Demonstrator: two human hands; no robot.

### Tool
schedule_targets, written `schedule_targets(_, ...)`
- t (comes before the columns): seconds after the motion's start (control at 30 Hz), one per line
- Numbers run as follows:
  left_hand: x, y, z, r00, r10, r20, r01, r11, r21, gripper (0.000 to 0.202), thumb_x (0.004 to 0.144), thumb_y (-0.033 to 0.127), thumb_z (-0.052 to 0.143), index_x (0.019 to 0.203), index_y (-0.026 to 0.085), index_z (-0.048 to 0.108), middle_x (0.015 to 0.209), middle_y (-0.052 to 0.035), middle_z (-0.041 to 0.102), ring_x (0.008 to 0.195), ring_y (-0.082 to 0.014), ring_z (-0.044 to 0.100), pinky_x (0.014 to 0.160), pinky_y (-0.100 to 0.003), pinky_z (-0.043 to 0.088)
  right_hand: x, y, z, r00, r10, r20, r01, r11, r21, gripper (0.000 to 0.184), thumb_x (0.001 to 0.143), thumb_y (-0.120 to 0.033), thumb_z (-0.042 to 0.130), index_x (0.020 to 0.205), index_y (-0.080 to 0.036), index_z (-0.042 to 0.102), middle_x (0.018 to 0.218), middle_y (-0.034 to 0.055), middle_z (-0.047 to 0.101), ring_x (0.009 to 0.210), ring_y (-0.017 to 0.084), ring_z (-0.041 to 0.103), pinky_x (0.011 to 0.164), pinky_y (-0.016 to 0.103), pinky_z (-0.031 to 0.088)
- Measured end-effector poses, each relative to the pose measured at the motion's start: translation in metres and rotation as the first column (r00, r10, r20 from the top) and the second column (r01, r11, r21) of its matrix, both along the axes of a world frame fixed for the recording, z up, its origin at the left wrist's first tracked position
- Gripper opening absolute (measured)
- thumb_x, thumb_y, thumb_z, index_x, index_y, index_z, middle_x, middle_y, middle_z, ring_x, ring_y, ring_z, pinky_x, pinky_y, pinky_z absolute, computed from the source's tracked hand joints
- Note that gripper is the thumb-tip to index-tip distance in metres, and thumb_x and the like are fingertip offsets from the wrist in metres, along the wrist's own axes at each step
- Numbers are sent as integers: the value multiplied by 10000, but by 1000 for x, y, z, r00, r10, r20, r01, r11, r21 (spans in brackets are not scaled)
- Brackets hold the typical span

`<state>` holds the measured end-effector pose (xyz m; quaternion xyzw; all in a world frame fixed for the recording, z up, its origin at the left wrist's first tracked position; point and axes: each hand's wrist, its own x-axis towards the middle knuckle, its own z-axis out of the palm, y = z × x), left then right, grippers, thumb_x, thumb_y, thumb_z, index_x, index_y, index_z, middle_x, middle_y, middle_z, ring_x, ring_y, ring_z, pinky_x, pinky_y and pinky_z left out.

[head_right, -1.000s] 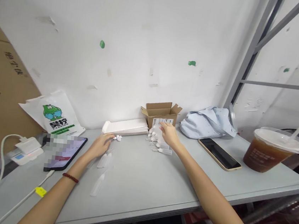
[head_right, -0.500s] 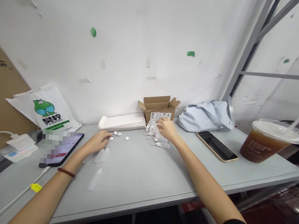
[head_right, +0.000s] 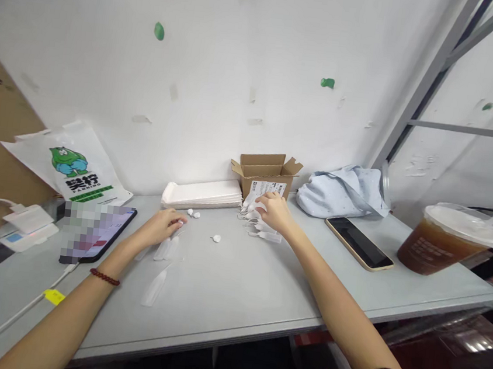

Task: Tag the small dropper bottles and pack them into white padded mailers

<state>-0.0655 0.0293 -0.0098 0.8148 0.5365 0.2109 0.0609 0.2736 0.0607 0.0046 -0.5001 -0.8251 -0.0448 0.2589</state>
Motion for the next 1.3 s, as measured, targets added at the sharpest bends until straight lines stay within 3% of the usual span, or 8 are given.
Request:
schedule_targets(0.13, 3, -2, 3, 997, 53, 62, -55, 998, 21, 290, 789, 234, 436, 915, 157, 685, 868, -89, 649, 777, -207, 602, 777, -338, 474, -4, -2, 1, 1000, 5, -20, -4, 996, 89, 199, 827, -197, 544, 991, -143, 644, 1029, 123, 632, 965, 288, 516, 821, 414, 417)
schedule_targets(0.27, 12, -11, 11, 938, 127, 323, -148, 988, 39, 280, 779, 278, 471, 934, 162, 673, 919, -79, 668, 831, -197, 604, 771, -312, 484, -29, -18, 0, 984, 138, -113, -112, 970, 214, 216, 871, -225, 483, 1016, -119, 603, 1000, 155, 621, 930, 276, 526, 815, 414, 422)
schedule_targets(0.37, 19, -19, 19, 833, 147, 534, -190, 981, 26, 263, 755, 321, 535, 914, 163, 673, 897, -68, 679, 825, -195, 611, 772, -312, 474, -61, -52, -5, 914, 378, -148, -353, 920, 169, 232, 898, -238, 445, 1071, -129, 555, 932, 134, 623, 883, 235, 550, 791, 372, 433)
schedule_targets(0.5, 24, -27, 29, 616, 186, 766, -175, 980, -97, 310, 687, 352, 646, 908, 135, 673, 822, -52, 680, 744, -174, 619, 759, -312, 471, -102, -107, -7, 735, 665, -130, -678, 725, -124, 306, 920, -283, 437, 1189, -145, 486, 925, 91, 633, 799, 172, 568, 770, 306, 436)
schedule_targets(0.63, 24, -32, 32, 386, 249, 888, -98, 969, -229, 350, 600, 345, 745, 859, 118, 679, 729, -22, 664, 684, -146, 610, 761, -309, 479, -127, -136, -10, 664, 747, -34, -726, 632, -272, 410, 928, -361, 422, 1264, -129, 467, 949, 99, 619, 799, 168, 565, 788, 288, 425)
schedule_targets(0.77, 24, -33, 31, 266, 304, 915, -38, 952, -305, 360, 553, 336, 787, 813, 111, 684, 715, -20, 658, 650, -123, 603, 763, -306, 487, -144, -137, -18, 666, 742, 77, -701, 657, -278, 455, 925, -430, 405, 1298, -174, 455, 921, 75, 610, 789, 167, 556, 767, 279, 410)
schedule_targets(1.07, 36, -41, 35, 362, 347, 865, 58, 918, -393, 340, 577, 391, 770, 760, 115, 693, 653, -21, 610, 632, -132, 577, 669, -288, 500, -136, -131, -28, 739, 627, 246, -623, 775, -104, 303, 940, -377, 385, 1042, -187, 599, 774, 39, 595, 661, 144, 504, 672, 271, 349)
schedule_targets(1.3, 36, -45, 40, 486, 285, 826, -41, 952, -304, 335, 638, 471, 717, 678, 144, 654, 632, 17, 540, 588, -101, 492, 541, -218, 422, -128, -98, -37, 894, 382, 234, -438, 852, 287, 193, 913, -266, 457, 987, -166, 605, 718, 53, 576, 662, 163, 472, 609, 283, 301)
